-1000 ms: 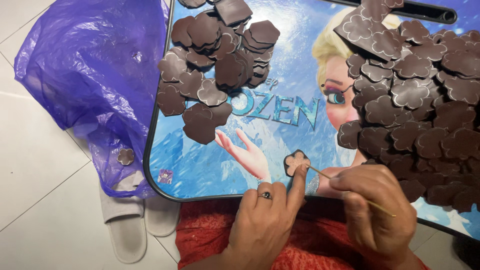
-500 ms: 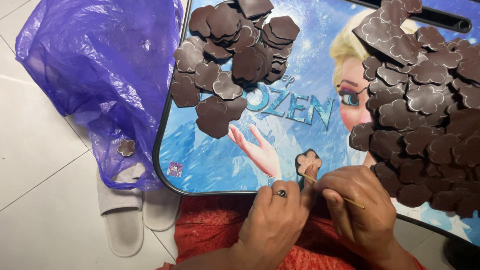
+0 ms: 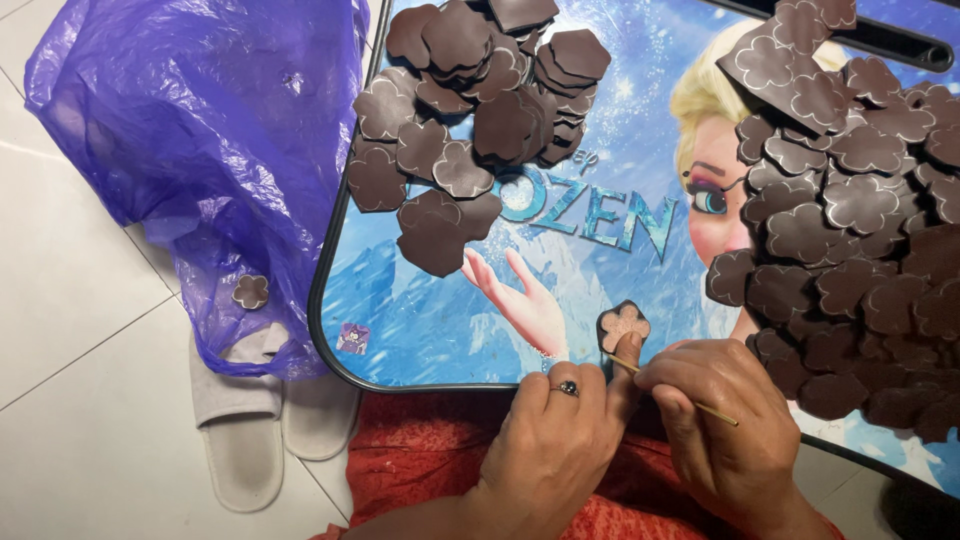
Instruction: The person sits on the floor and uses a small pointed tool to trace or emboss a white outline on brown flower-shaped paper cutouts. They handle the pieces one at a time, then place the finished pieces into a purple plastic bag.
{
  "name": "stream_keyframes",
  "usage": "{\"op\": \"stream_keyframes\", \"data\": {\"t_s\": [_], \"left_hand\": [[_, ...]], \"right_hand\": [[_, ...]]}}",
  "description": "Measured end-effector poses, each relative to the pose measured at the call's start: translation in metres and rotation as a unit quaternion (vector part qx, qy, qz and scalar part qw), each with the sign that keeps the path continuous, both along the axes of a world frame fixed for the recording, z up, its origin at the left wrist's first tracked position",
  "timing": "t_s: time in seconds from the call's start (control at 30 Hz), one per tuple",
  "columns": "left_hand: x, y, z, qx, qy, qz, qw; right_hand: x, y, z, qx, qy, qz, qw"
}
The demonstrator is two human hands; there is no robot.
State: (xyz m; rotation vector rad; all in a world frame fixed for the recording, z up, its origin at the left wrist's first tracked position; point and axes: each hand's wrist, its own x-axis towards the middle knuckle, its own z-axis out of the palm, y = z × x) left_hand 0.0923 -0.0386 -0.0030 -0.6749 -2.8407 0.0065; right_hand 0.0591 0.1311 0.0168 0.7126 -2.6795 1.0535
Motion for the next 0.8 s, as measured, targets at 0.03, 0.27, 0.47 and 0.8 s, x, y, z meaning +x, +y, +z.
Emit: {"op": "stream_keyframes", "data": {"t_s": [0.03, 0.27, 0.47, 0.8], "left_hand": [[-0.0007, -0.0001, 0.0002, -0.012, -0.02, -0.009, 1.0], [-0.0037, -0.0011, 0.0034, -0.027, -0.004, -0.014, 1.0], [-0.0067, 0.0008, 0.0029, -0.009, -0.002, -0.008, 1.0], [-0.0068, 0.0044, -0.0004, 0.008, -0.008, -0.009, 1.0]], "right_hand": [[-0.0008, -0.0004, -0.0005, 0.0, 0.0, 0.001, 1.0], [-0.0013, -0.001, 0.0023, -0.008, 0.003, -0.009, 1.0], [-0.0042, 0.0011, 0.0016, -0.008, 0.001, -0.003, 1.0], [-0.0028, 0.0041, -0.0013, 0.02, 0.021, 0.001, 1.0]]}}
